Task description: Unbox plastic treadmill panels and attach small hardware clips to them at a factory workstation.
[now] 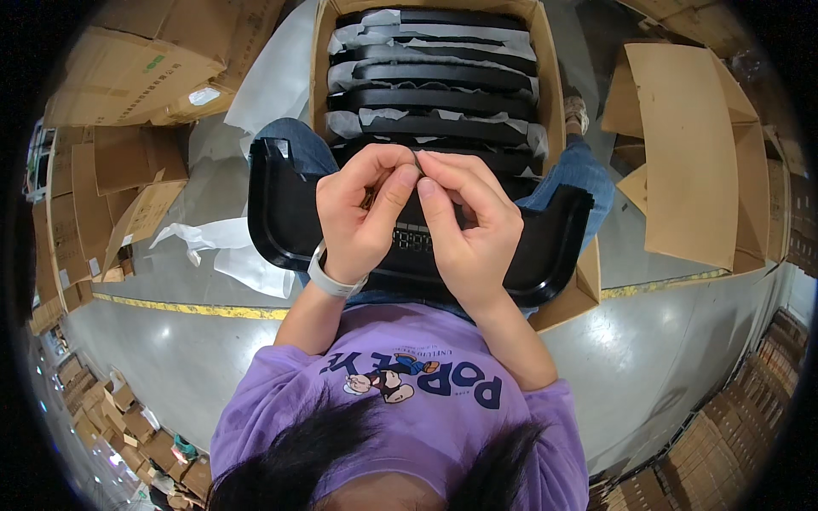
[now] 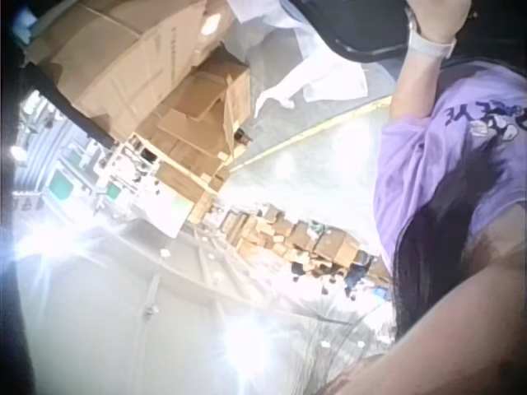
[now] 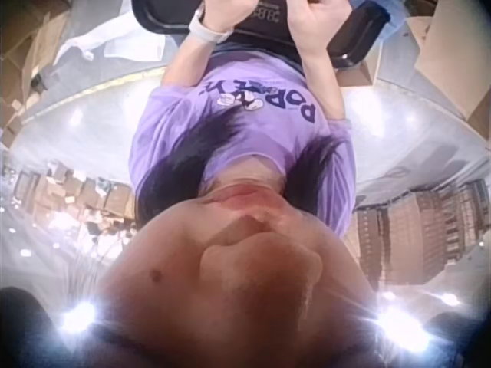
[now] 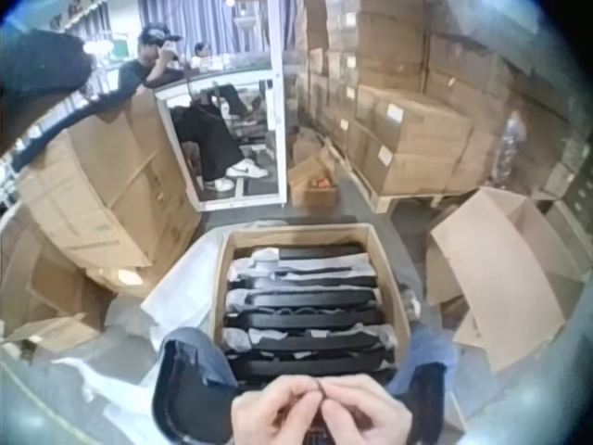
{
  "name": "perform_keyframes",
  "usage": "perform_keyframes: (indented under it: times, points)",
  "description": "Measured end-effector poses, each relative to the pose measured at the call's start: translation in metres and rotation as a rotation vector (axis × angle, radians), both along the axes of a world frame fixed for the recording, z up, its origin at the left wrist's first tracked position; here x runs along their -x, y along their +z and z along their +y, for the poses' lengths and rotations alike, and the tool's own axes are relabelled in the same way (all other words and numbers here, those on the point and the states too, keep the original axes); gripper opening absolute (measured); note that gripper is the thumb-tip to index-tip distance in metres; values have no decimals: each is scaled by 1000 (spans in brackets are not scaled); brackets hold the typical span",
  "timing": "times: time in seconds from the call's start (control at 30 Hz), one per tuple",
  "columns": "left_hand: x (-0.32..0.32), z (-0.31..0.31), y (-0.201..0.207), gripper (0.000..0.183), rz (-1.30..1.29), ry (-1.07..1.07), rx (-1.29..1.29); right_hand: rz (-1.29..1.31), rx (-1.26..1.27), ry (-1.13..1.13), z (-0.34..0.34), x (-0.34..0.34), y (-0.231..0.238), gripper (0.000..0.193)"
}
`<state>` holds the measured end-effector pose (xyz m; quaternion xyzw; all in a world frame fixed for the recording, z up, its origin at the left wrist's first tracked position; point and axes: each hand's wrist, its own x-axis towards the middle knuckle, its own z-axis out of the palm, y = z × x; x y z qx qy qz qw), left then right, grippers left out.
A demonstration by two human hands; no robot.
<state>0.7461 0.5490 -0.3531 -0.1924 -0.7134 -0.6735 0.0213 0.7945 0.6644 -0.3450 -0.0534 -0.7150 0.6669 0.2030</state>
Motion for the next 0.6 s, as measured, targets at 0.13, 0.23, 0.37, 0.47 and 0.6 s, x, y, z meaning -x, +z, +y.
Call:
perform_keyframes:
  times: [0.13,0.23,0.37,0.47,0.6]
  points:
    - [0,4,0,5,81,38,-28,-1,28,-6,0,-1,-1,17]
    - [-1,3,2,5,27,29,-4,5,39,-3,2,-1,-3,17]
    - [3,0,-1,5,-24,-43,16,13,-27,-18,4,-2,-1,17]
    - [5,-3,-4,5,-80,-106,-41,5,-74,-24,5,-2,-1,17]
    - [4,-1,-4,5,-119,-105,-65,23,-121,-41,4,-3,-3,17]
